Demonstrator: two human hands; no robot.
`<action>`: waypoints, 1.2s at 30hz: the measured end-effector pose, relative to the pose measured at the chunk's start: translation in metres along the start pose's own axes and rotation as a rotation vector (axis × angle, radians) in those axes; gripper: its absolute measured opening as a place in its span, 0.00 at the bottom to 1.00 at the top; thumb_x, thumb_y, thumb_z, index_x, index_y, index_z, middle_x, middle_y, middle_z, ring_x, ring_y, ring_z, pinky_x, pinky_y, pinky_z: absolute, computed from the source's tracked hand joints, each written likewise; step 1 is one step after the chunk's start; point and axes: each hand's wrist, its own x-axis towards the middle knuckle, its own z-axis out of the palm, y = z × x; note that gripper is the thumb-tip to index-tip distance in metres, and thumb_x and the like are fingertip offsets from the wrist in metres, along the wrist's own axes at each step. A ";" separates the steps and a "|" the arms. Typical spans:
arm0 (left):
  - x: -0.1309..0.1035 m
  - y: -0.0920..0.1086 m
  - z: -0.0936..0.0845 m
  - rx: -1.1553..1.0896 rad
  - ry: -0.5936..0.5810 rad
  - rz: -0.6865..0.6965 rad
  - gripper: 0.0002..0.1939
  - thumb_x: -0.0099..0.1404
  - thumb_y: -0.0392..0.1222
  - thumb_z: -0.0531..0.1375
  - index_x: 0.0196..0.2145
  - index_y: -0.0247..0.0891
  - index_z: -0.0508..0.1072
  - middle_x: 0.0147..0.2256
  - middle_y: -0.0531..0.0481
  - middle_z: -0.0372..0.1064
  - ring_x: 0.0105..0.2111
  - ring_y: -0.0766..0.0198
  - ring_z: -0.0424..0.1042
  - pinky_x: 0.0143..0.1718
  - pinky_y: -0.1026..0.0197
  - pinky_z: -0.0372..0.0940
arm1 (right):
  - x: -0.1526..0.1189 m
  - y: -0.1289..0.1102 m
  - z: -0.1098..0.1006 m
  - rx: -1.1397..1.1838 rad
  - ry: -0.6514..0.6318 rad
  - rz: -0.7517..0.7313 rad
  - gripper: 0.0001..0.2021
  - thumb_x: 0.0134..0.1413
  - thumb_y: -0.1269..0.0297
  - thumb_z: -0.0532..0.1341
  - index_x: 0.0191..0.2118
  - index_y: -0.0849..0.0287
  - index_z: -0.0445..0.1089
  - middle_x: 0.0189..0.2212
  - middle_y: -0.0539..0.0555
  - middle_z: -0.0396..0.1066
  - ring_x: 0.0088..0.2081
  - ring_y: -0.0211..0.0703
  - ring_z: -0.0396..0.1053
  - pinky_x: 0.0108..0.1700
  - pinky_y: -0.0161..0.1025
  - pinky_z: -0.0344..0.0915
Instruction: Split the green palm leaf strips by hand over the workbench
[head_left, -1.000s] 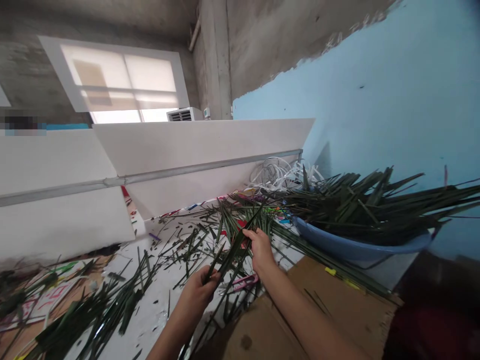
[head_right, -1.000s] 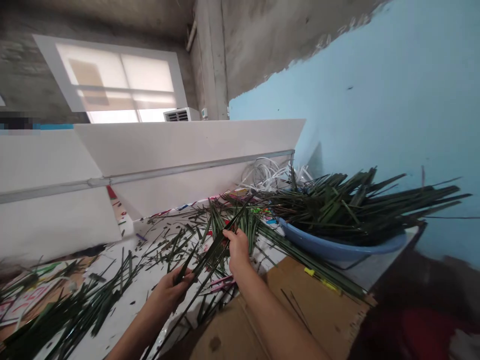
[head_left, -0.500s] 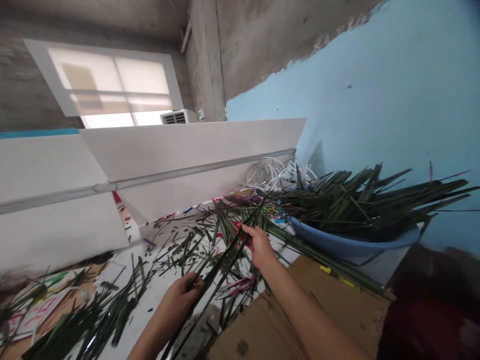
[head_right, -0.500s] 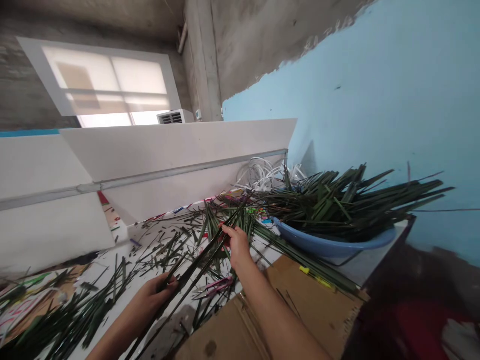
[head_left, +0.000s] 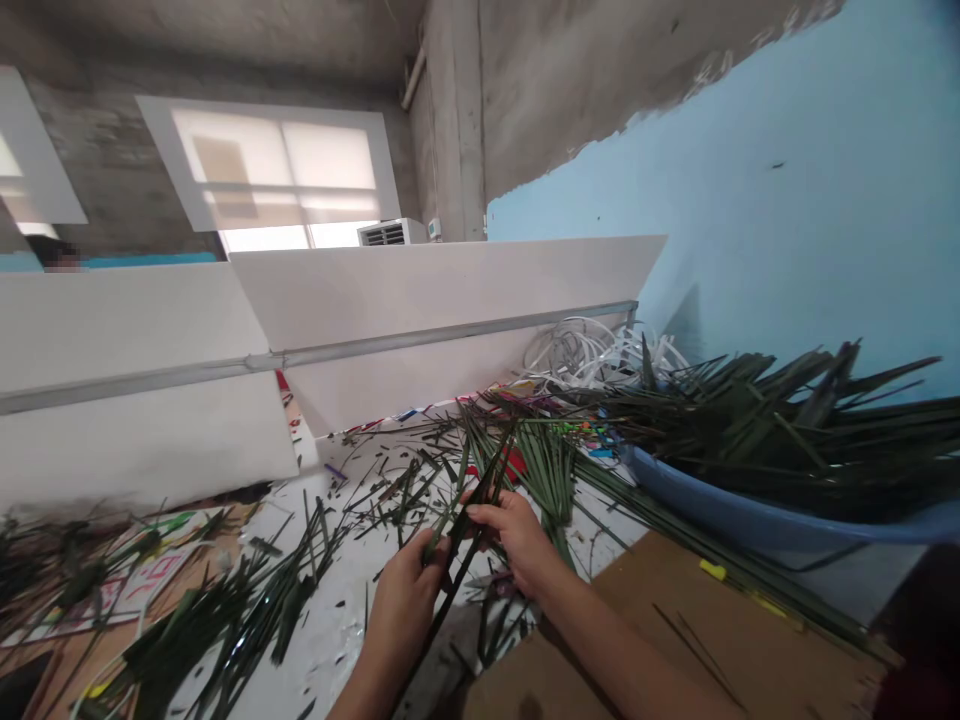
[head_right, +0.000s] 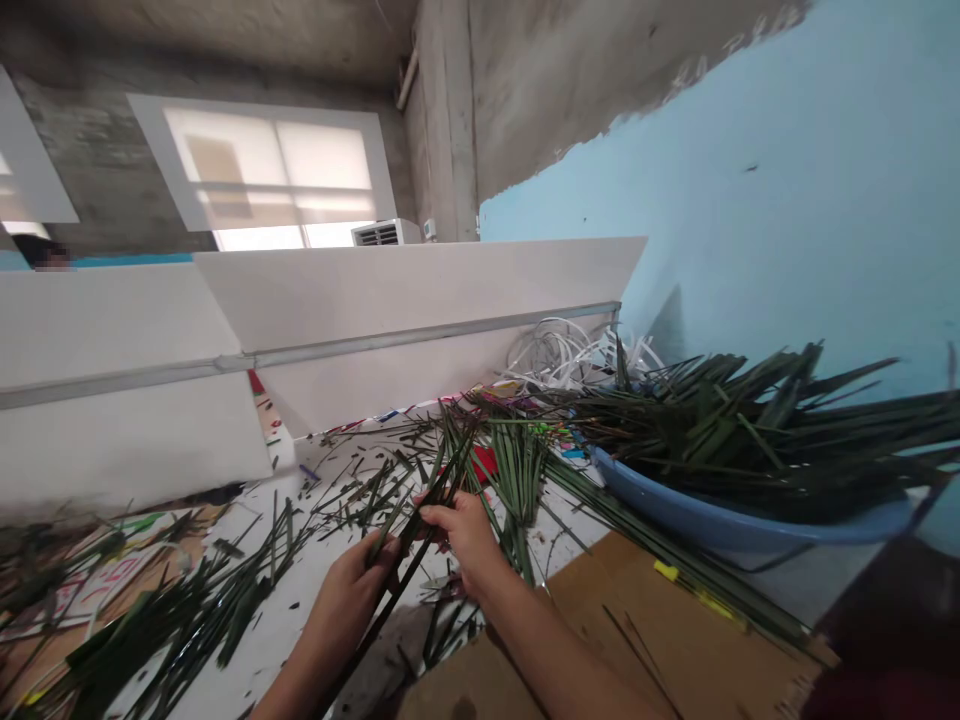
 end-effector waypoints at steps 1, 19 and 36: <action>0.001 -0.001 0.000 0.010 -0.002 -0.002 0.15 0.66 0.52 0.51 0.29 0.41 0.68 0.23 0.53 0.68 0.26 0.59 0.66 0.29 0.64 0.53 | 0.001 0.000 -0.001 0.006 0.009 0.003 0.12 0.35 0.64 0.66 0.31 0.63 0.77 0.22 0.52 0.74 0.21 0.38 0.68 0.20 0.30 0.54; 0.003 0.006 0.000 0.132 -0.022 -0.069 0.10 0.63 0.45 0.54 0.25 0.42 0.64 0.17 0.57 0.62 0.22 0.62 0.62 0.26 0.64 0.49 | 0.013 -0.004 -0.014 0.135 0.088 -0.040 0.13 0.36 0.60 0.69 0.31 0.60 0.76 0.23 0.50 0.73 0.23 0.40 0.67 0.26 0.35 0.64; 0.009 -0.005 0.005 -0.352 0.004 -0.161 0.23 0.52 0.65 0.57 0.22 0.40 0.63 0.17 0.58 0.57 0.15 0.70 0.52 0.18 0.65 0.47 | 0.009 -0.001 -0.013 0.023 -0.014 -0.059 0.18 0.32 0.67 0.73 0.36 0.59 0.76 0.25 0.48 0.72 0.26 0.39 0.66 0.29 0.35 0.64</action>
